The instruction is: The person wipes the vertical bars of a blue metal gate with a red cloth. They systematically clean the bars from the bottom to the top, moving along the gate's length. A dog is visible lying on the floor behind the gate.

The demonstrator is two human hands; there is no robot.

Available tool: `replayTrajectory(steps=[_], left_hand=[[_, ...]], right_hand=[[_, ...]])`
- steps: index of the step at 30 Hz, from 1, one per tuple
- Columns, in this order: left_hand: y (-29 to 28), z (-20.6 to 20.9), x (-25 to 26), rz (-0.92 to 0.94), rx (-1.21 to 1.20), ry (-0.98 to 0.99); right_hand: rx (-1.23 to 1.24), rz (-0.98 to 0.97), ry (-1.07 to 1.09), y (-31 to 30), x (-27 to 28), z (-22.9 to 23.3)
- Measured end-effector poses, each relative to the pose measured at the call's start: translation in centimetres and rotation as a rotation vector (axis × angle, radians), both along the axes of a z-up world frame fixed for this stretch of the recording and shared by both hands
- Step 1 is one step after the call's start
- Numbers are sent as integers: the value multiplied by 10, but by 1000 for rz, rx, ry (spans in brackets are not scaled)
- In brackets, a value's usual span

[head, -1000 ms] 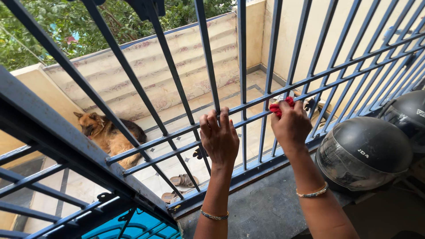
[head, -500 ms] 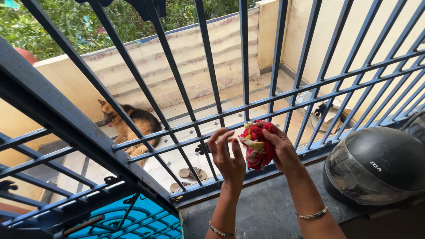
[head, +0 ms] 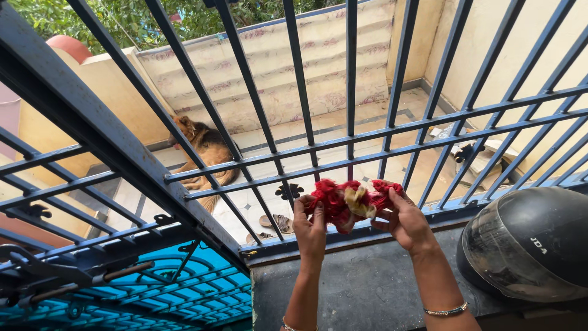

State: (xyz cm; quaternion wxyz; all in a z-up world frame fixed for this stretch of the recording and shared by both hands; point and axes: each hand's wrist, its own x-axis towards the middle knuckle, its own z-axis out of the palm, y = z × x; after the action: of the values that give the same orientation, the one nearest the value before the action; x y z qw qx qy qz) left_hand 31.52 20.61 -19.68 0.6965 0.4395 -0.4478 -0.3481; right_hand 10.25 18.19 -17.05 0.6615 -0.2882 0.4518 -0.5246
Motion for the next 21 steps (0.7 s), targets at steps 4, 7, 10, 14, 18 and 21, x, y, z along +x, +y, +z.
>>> replayTrajectory(steps=[4,7,10,14,18,21], left_hand=[[5,1,2,66,205,-513],[21,15,-19,8,162,-681],[32,23,-36,-130,73,-635],[23,8,-41,-226,200,-682],[8,-9,-35,-332,241,-518],[2,-11,-40,-434,120,-158]], right_hand=[[4,-34,-72,-11,-5,-25],[-20,9,-134,-9,-1,-22],[-55,78,-122,1,4,-7],[-186,-16,-71,7,-3,8],[-319,-219,128,-2,-24,10],[-404,-365,596,-2,-28,13]])
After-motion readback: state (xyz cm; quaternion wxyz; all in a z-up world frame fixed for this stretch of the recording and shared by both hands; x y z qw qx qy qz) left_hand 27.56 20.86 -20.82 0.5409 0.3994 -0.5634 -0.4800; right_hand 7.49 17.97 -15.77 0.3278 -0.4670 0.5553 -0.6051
